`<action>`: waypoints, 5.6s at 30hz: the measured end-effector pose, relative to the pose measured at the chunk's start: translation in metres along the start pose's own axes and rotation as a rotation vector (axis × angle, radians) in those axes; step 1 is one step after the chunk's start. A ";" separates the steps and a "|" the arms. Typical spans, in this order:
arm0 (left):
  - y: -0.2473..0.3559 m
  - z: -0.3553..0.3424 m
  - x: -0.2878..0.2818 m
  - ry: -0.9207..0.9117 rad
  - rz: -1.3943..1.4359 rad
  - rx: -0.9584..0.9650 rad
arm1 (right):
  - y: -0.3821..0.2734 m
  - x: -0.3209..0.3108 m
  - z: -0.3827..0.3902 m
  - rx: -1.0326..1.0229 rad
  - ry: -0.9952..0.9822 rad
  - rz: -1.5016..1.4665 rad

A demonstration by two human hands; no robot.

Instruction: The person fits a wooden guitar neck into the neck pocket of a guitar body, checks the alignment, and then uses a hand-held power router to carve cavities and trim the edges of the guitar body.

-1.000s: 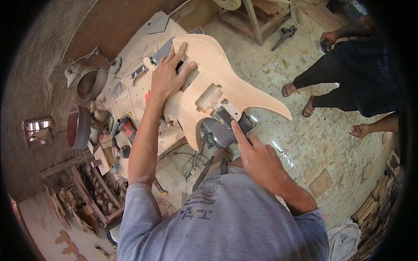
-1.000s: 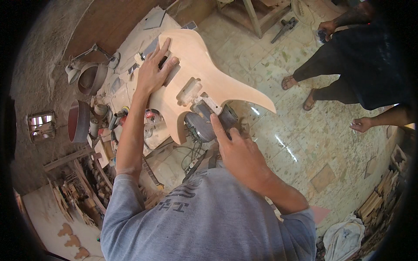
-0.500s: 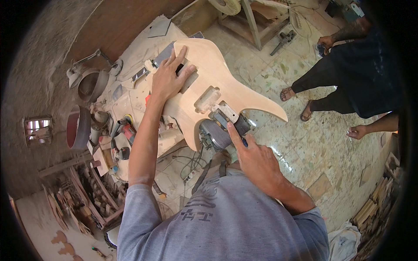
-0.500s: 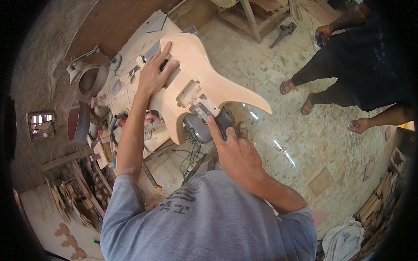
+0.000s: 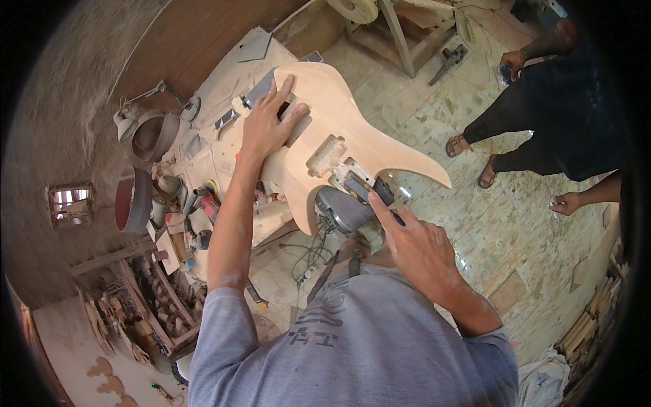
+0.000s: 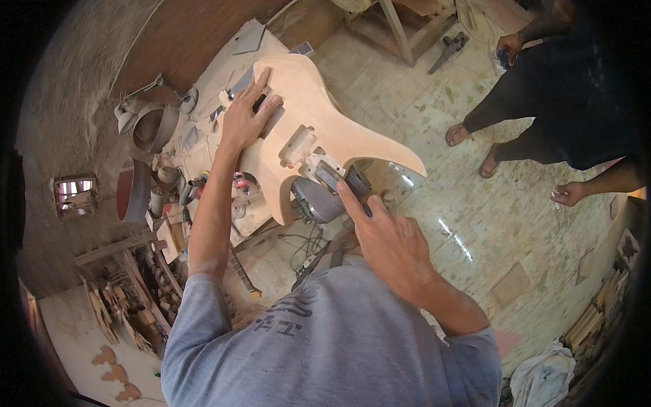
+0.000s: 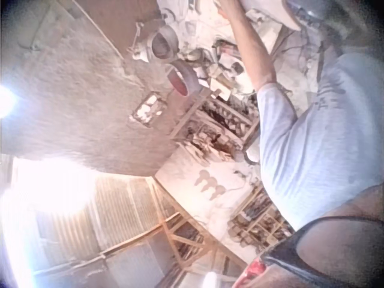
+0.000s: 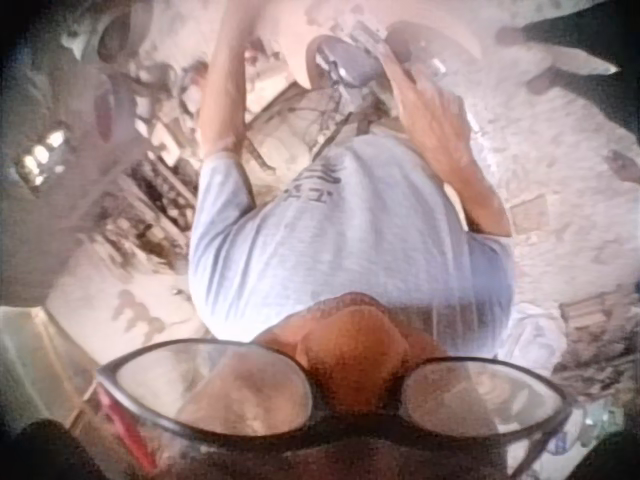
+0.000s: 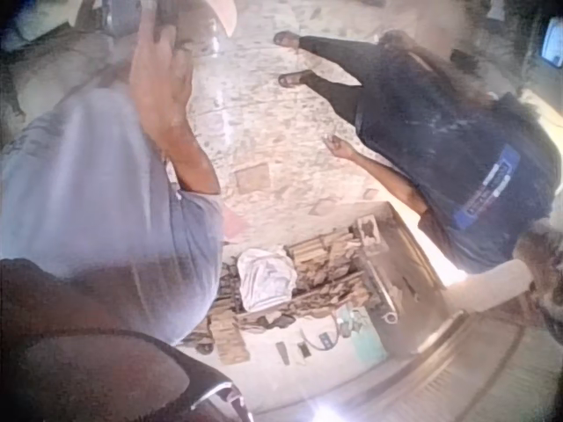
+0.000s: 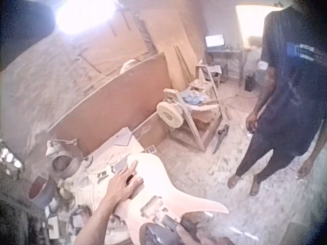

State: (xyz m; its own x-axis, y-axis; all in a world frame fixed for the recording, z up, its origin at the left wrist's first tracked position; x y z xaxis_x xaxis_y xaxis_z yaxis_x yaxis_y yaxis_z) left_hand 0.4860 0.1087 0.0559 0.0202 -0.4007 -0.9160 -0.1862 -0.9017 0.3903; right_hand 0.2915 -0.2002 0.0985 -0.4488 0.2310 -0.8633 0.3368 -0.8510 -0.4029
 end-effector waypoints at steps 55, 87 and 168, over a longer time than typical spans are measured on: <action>0.092 0.103 -0.009 -0.124 -0.075 0.706 | 0.017 0.007 0.027 0.159 -0.014 -0.956; 0.026 0.096 -0.009 0.293 0.303 0.108 | 0.006 0.025 0.003 -0.155 0.165 0.113; 0.028 0.095 -0.001 0.262 0.223 0.077 | -0.018 0.003 -0.009 -0.007 0.091 -0.042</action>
State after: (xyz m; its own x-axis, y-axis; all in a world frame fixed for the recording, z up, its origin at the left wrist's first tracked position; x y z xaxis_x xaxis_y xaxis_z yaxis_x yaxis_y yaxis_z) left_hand 0.3873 0.0994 0.0591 0.2204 -0.6238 -0.7499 -0.2878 -0.7761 0.5611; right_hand 0.2913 -0.1802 0.1004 -0.3862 0.3085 -0.8693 0.3249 -0.8365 -0.4412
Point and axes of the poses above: each hand's wrist, its own z-axis away from the middle knuckle, its own x-axis out of the palm, y = z × x, the point moved 2 cm from there along -z, towards the middle knuckle, and after that the axes turned 8 degrees about z, right-handed, at the moved point
